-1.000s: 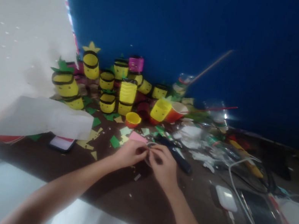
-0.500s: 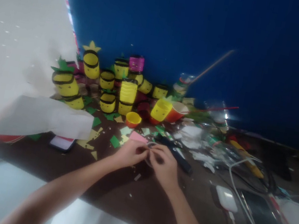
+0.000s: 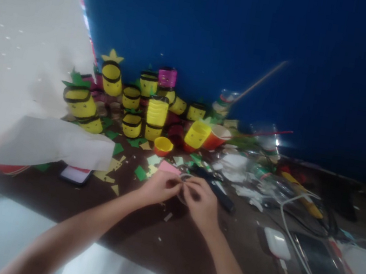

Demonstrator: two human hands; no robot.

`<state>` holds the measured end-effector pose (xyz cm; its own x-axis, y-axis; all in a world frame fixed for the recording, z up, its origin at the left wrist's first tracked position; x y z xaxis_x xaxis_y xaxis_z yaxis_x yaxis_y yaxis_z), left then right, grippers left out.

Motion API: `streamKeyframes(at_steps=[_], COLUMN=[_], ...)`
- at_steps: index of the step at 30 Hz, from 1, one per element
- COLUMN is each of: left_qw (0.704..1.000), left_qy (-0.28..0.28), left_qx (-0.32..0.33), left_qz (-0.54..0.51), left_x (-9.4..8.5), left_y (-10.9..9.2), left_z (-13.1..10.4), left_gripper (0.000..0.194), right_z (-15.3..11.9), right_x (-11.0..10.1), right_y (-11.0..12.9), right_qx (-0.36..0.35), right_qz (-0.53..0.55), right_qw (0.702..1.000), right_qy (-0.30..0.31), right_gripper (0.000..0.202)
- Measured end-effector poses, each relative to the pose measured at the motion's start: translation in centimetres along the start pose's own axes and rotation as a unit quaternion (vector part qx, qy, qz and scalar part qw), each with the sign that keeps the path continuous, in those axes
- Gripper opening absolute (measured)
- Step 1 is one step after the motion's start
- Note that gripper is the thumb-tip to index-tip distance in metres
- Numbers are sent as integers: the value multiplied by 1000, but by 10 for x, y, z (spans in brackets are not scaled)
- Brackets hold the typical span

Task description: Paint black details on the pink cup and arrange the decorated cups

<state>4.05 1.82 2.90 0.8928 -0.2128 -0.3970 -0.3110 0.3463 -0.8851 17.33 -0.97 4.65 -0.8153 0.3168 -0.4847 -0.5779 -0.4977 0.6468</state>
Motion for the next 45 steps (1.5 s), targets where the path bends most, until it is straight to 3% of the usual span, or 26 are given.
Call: streamKeyframes(at_steps=[23,35,45], left_qw=[1000,997,999], left_qy=[-3,0,-19], left_qx=[-11,46,22], left_qz=[-21,58,37], left_x=[0,0,1], left_y=[-1,0,0], left_z=[0,-2,-2], left_gripper=[17,16,15], right_z=[0,-2,0], right_x=[0,1,0], right_y=[1,3,0], right_qx=[-9,-49,11], right_qz=[7,-11,17], right_qw=[1000,999,1000], right_qy=[-2,6,-2], right_gripper=[8,9,6])
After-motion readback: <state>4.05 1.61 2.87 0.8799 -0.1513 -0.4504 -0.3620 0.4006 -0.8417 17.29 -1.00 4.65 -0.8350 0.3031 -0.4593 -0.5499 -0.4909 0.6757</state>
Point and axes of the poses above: each hand's wrist, its own z-axis towards the middle knuckle, its own x-axis out of the palm, y = z × x, the point moved 5 cm from there along z, towards the middle knuckle, and after that the axes turned 5 degrees about -y, right-handed, at the moved point
